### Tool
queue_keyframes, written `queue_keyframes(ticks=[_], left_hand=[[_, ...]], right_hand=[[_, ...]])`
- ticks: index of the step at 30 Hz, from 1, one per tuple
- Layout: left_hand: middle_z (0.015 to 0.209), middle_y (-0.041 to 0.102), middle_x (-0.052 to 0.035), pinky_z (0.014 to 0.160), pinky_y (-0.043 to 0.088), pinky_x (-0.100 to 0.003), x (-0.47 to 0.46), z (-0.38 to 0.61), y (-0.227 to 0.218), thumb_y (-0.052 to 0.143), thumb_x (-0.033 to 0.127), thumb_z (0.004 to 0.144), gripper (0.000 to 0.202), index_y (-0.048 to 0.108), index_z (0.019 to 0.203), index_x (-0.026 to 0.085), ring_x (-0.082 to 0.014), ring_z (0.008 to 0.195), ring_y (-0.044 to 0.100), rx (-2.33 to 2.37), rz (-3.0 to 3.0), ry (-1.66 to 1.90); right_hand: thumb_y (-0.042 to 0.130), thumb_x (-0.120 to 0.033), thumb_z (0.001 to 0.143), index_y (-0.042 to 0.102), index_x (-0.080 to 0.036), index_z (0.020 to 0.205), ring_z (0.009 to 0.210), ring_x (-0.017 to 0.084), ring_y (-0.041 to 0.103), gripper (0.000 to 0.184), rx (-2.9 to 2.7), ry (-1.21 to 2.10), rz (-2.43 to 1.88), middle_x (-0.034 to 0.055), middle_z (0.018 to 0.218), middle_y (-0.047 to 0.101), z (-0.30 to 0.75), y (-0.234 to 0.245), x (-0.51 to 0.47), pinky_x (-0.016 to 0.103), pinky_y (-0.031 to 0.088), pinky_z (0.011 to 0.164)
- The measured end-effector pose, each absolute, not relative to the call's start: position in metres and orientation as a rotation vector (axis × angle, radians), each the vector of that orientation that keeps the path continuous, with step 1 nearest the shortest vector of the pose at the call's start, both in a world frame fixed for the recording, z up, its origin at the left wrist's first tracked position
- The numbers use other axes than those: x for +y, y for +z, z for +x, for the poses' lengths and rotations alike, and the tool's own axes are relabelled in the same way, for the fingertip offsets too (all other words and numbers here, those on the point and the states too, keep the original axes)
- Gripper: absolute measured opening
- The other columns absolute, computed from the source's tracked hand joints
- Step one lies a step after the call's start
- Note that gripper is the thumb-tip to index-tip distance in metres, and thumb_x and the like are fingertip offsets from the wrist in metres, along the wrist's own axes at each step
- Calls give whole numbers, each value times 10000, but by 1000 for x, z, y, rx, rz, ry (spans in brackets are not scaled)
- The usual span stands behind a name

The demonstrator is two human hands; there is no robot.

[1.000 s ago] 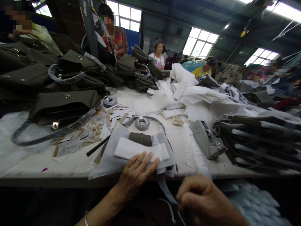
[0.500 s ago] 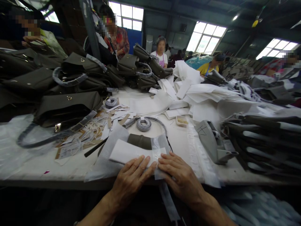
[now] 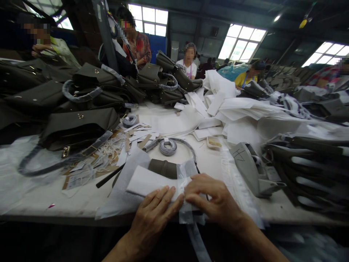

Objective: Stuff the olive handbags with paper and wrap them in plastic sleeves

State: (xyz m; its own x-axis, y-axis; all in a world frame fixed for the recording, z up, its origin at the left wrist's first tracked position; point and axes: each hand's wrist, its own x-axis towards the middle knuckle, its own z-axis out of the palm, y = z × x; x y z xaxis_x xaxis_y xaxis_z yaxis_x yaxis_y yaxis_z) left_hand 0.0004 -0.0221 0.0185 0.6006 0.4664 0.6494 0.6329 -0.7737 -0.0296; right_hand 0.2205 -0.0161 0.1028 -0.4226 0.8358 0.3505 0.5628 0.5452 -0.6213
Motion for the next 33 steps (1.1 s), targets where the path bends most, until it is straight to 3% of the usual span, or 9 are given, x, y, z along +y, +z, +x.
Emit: queue_keyframes(ticks=[4, 9, 12, 17, 20, 24, 26, 30, 33], left_hand=[[1301, 656, 10, 1035, 383, -301, -21, 1, 14, 298, 224, 1063, 412, 574, 1354, 319, -162, 1204, 586, -915, -2556, -994], [1283, 667, 6, 1048, 378, -302, -22, 2, 8, 317, 250, 1061, 399, 565, 1365, 326, -164, 1199, 589, -947, -2528, -1063], [1272, 671, -2, 1055, 381, -301, -24, 3, 5, 331, 238, 1057, 398, 560, 1371, 324, -161, 1195, 592, -964, -2510, -1085], [1291, 662, 2, 1059, 371, -313, -25, 5, 1, 329, 241, 1058, 394, 579, 1352, 320, -169, 1209, 582, -994, -2500, -1143], [1291, 662, 7, 1058, 364, -315, -23, 4, 1, 327, 235, 1059, 395, 584, 1346, 324, -171, 1213, 578, -961, -2519, -1125], [1307, 651, 9, 1039, 375, -320, -22, 1, 2, 326, 234, 1061, 393, 582, 1347, 317, -178, 1208, 582, -907, -2542, -1077], [1312, 648, 7, 1032, 380, -324, -22, 0, 3, 328, 228, 1061, 392, 583, 1345, 319, -180, 1207, 584, -901, -2551, -1057], [1305, 652, 3, 1020, 392, -327, -23, -1, 5, 343, 226, 1058, 384, 585, 1341, 321, -183, 1205, 587, -882, -2576, -1014], [1312, 647, -3, 1010, 401, -338, -24, -2, 5, 335, 218, 1057, 394, 563, 1366, 309, -194, 1209, 584, -878, -2585, -986]], right_hand=[[585, -339, 927, 747, -211, 1035, 984, 201, 667, 233, -2194, 655, -1517, 58, 1060, 751, 206, 102, 58, 296, 472, 881], [567, -426, 912, 777, -194, 803, 678, 156, 650, 331, -2428, 844, -1728, 21, 717, 735, 202, 83, 103, 227, 417, 584], [561, -445, 917, 774, -215, 808, 643, 159, 635, 332, -2491, 773, -1774, 21, 717, 734, 214, 81, 95, 242, 379, 551], [597, -389, 914, 752, -203, 763, 805, 225, 675, 285, -2611, 610, -1720, 66, 816, 757, 229, 87, 80, 299, 443, 736], [549, -363, 956, 748, -219, 964, 1052, 248, 657, 246, -2623, 580, -1640, 62, 993, 763, 233, 86, 71, 332, 436, 931], [618, -324, 927, 661, -240, 1216, 1349, 302, 469, 303, -2592, 486, -1549, 63, 1283, 675, 234, 85, 42, 491, 283, 1140], [599, -298, 943, 676, -233, 1169, 1321, 287, 500, 247, -2628, 428, -1501, 69, 1248, 690, 231, 86, 24, 521, 237, 1164], [556, -269, 969, 700, -205, 1004, 1122, 223, 623, 162, -2707, 338, -1447, 61, 1040, 739, 223, 93, 3, 470, 276, 1156], [577, -280, 955, 705, -178, 916, 1108, 246, 619, 168, -2772, 201, -1470, 83, 990, 739, 218, 100, 2, 496, 274, 1157]])
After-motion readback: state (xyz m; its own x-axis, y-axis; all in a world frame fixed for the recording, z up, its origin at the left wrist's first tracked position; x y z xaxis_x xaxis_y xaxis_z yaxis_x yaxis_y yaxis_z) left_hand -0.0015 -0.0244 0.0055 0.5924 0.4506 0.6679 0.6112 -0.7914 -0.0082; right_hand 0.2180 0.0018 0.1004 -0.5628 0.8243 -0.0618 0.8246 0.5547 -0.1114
